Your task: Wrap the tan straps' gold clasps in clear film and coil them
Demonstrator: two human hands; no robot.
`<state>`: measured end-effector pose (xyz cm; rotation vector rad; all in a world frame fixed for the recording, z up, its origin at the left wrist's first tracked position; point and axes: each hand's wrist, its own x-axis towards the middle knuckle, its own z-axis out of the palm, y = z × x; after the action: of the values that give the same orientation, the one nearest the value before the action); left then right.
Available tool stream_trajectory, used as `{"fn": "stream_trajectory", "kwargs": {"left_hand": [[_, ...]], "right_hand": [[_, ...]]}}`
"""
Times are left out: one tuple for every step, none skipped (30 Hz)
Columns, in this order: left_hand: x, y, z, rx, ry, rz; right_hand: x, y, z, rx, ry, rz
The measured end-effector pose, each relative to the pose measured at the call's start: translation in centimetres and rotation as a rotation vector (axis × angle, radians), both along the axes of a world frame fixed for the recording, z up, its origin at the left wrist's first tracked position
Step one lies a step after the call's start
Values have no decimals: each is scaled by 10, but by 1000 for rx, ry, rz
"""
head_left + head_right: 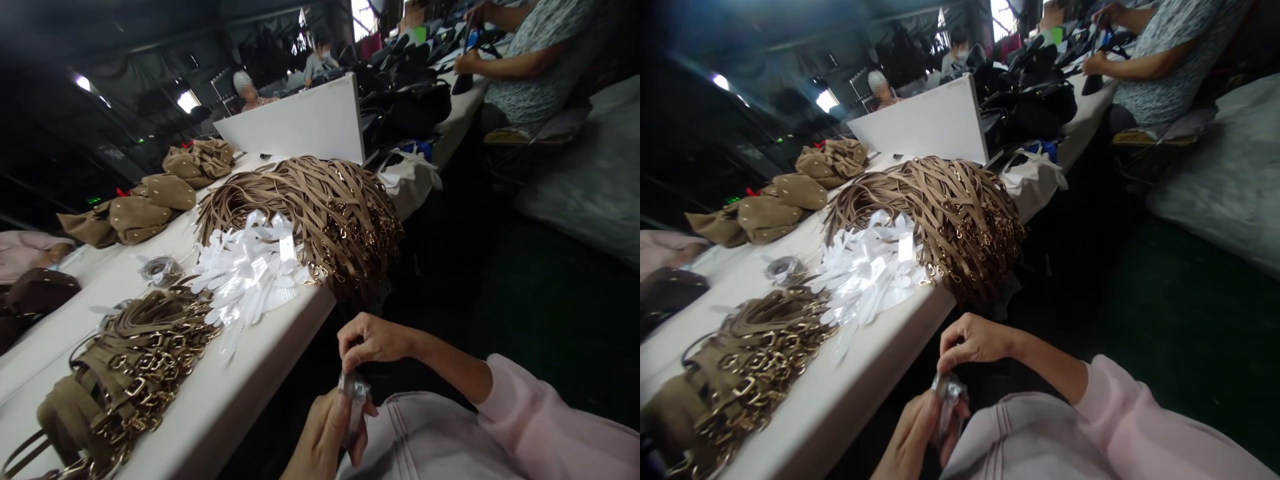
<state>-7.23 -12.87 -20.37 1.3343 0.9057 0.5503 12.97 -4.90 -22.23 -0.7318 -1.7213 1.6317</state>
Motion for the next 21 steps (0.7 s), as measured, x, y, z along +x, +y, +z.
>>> {"fn": "stream_trajectory", "kwargs": {"left_hand": [[0,0,0,-65,-88,0],[0,0,0,-119,-184,14],[1,0,0,-153,-275,43],[3,0,0,-158,-354,89],[4,1,0,-140,-417,145],[6,2,2,-112,-467,199],[7,3,5,-84,-508,248],[8,5,8,-59,-542,293],[8,7,11,-38,-569,336],[8,10,14,-12,-588,378],[8,14,18,19,-599,416],[7,18,20,60,-603,454],[6,23,22,106,-599,491],[5,28,23,157,-586,527],[3,33,22,211,-563,562],[2,39,21,265,-531,597],[1,44,18,320,-486,628],[0,50,14,377,-423,658],[-1,55,8,444,-339,679],[-2,59,2,523,-237,686],[-3,63,-4,606,-127,681]], "right_hand": [[-3,0,-6,-34,39,13],[-7,-1,-12,-60,74,15],[-11,-4,-17,-80,107,3],[-16,-7,-20,-98,138,-19],[-21,-12,-23,-121,167,-49],[-26,-16,-25,-152,193,-85],[-30,-20,-27,-188,222,-120],[-33,-24,-27,-215,250,-150],[-35,-28,-27,-218,270,-179],[-36,-30,-26,-190,273,-203],[-36,-32,-25,-136,253,-226],[-36,-34,-24,-68,210,-250],[-35,-35,-22,-5,151,-271],[-34,-36,-20,31,89,-284],[-34,-37,-19,28,36,-278],[-34,-39,-18,-2,-2,-255],[-35,-41,-18,-46,-23,-222],[-36,-43,-18,-94,-31,-183],[-38,-45,-18,-145,-31,-141],[-40,-48,-19,-195,-23,-100],[-42,-50,-21,-249,-3,-58]]}}
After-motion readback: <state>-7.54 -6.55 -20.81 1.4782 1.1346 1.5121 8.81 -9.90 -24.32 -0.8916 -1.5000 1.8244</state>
